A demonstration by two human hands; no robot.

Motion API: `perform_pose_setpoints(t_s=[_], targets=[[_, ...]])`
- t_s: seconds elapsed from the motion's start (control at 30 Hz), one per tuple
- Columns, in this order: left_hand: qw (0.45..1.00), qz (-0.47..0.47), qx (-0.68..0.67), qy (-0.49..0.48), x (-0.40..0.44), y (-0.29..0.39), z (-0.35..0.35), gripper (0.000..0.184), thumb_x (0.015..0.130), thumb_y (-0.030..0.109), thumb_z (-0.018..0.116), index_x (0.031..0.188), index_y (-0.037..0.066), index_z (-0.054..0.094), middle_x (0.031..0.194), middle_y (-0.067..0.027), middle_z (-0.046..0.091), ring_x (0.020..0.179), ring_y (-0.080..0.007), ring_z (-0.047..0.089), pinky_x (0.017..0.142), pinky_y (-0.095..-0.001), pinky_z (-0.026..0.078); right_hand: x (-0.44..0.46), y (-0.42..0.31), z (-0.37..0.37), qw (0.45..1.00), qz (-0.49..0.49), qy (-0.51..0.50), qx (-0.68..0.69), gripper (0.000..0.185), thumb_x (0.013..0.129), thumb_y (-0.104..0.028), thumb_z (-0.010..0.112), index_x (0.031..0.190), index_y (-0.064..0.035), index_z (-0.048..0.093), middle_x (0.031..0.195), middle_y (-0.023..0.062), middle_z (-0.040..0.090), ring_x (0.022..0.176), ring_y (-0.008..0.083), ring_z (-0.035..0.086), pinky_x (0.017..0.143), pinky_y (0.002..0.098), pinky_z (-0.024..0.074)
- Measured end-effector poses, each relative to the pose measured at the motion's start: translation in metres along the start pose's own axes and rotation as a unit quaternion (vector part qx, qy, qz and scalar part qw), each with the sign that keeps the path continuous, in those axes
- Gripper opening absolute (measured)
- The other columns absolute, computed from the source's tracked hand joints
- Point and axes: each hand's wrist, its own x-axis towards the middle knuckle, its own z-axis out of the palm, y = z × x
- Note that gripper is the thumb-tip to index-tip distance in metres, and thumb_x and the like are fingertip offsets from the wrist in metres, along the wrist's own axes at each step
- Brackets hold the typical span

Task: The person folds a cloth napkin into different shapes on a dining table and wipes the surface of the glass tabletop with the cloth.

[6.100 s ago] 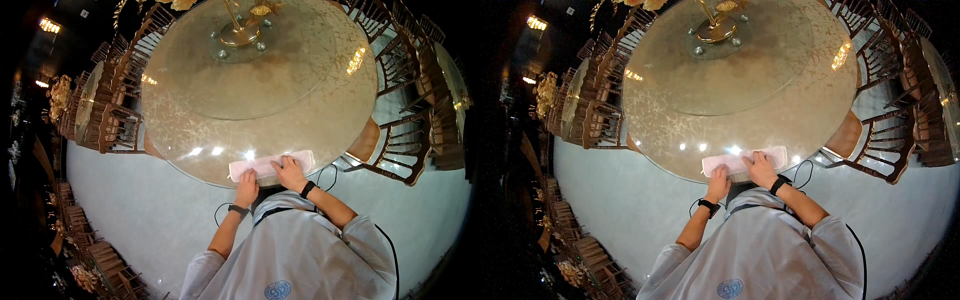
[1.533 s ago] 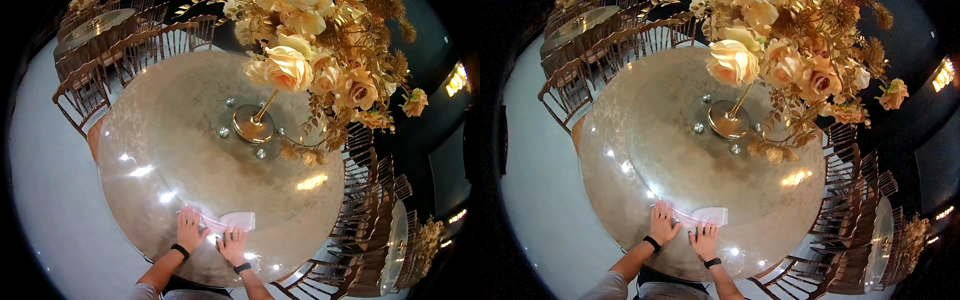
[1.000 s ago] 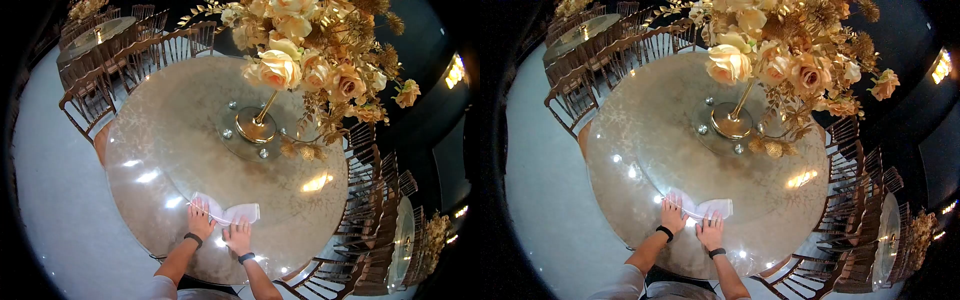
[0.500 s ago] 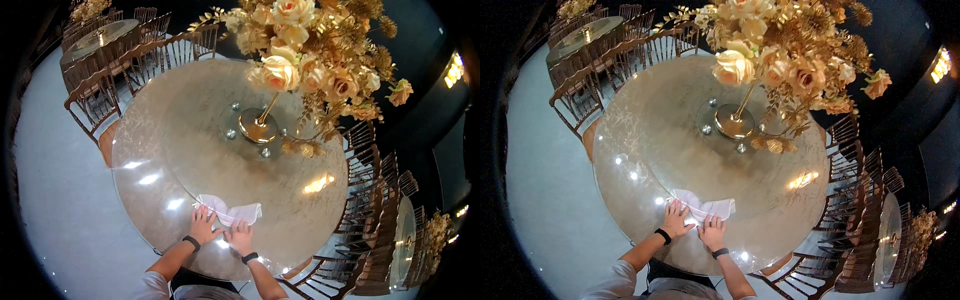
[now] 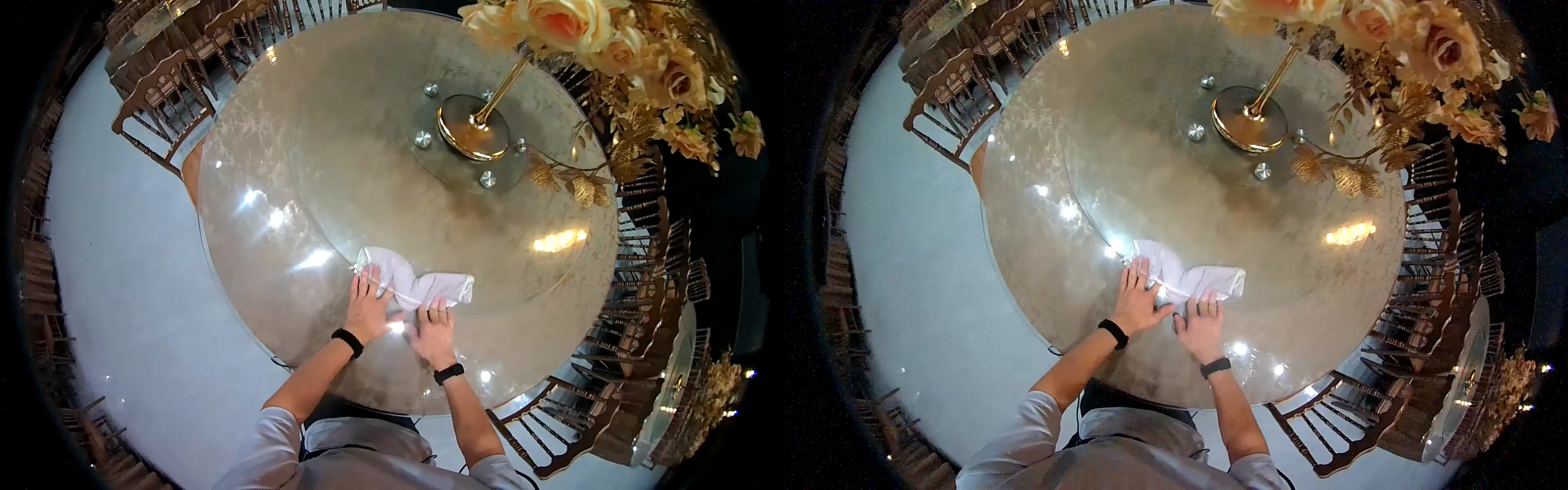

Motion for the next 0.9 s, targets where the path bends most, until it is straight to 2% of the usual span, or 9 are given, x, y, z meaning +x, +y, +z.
perform_pose_setpoints(t_s=[0.3,0.4,0.47,0.5,0.57,0.7,0.77,0.9], targets=[[1.000,0.023,-0.002,0.019,0.001,-0.005,-0.003,0.072,0.081,0.063,0.053,0.131,0.013,0.054,0.152,-0.0288,0.014,0.142,-0.0444,0.007,0.112,-0.0594,0.007,0.006,-0.006,0.003,0.999,0.025,-0.008,0.031,0.057,0.086,-0.043,0.055,0.120,0.0027,0.057,0.141,0.0326,0.035,0.136,0.0439,0.027,0.111,0.0550,0.0178],[0.998,0.048,-0.023,0.035,0.001,-0.012,-0.013,0.069,0.081,0.060,0.055,0.129,0.011,0.054,0.151,-0.0269,0.021,0.141,-0.0424,0.012,0.112,-0.0594,0.009,0.007,-0.008,0.009,0.999,0.033,0.014,0.028,0.057,0.086,-0.044,0.054,0.118,0.0028,0.058,0.142,0.0338,0.033,0.137,0.0440,0.025,0.112,0.0543,0.0150],[0.999,0.045,-0.009,-0.029,-0.002,-0.016,-0.029,0.067,0.083,0.049,0.057,0.139,0.013,0.045,0.151,-0.0175,0.028,0.142,-0.0339,0.018,0.113,-0.0558,0.007,0.009,-0.013,0.007,0.996,0.055,-0.025,0.064,0.056,0.087,-0.044,0.053,0.115,0.0037,0.059,0.142,0.0352,0.032,0.138,0.0442,0.024,0.113,0.0539,0.0132],[0.998,0.048,-0.010,-0.033,-0.002,-0.021,-0.029,0.067,0.083,0.049,0.057,0.139,0.013,0.045,0.151,-0.0175,0.028,0.142,-0.0339,0.018,0.113,-0.0558,0.007,0.010,-0.015,0.008,0.996,0.060,-0.026,0.064,0.056,0.087,-0.044,0.053,0.115,0.0037,0.059,0.142,0.0352,0.032,0.138,0.0442,0.024,0.113,0.0539,0.0132],[0.997,0.077,0.003,-0.009,-0.002,-0.031,-0.028,0.055,0.088,0.048,0.051,0.124,0.006,0.055,0.146,-0.0171,0.035,0.139,-0.0343,0.023,0.112,-0.0582,0.011,0.011,-0.020,0.009,0.996,0.060,-0.024,0.068,0.053,0.088,-0.042,0.054,0.112,0.0049,0.060,0.140,0.0360,0.034,0.137,0.0453,0.024,0.113,0.0545,0.0134],[0.997,0.072,0.023,-0.016,0.002,-0.042,-0.042,0.052,0.091,0.045,0.048,0.125,0.006,0.054,0.148,-0.0143,0.034,0.140,-0.0300,0.024,0.113,-0.0566,0.011,0.022,-0.038,0.011,0.994,0.067,-0.021,0.089,0.051,0.088,-0.040,0.055,0.108,0.0060,0.060,0.140,0.0367,0.034,0.136,0.0464,0.025,0.113,0.0548,0.0130],[0.998,0.044,0.034,-0.025,0.004,-0.050,-0.045,0.061,0.088,0.038,0.054,0.141,0.010,0.041,0.148,-0.0098,0.035,0.141,-0.0246,0.023,0.114,-0.0540,0.010,0.030,-0.050,0.011,0.992,0.057,0.006,0.109,0.049,0.088,-0.039,0.055,0.105,0.0063,0.060,0.137,0.0352,0.038,0.136,0.0471,0.026,0.112,0.0553,0.0136],[0.998,0.052,0.041,-0.004,0.009,-0.075,-0.056,0.060,0.090,0.038,0.051,0.141,0.009,0.040,0.148,-0.0101,0.034,0.141,-0.0252,0.024,0.114,-0.0544,0.011,0.052,-0.081,0.006,0.986,0.088,-0.061,0.130,0.051,0.087,-0.037,0.056,0.110,0.0079,0.057,0.141,0.0389,0.029,0.137,0.0496,0.021,0.114,0.0534,0.0122]])
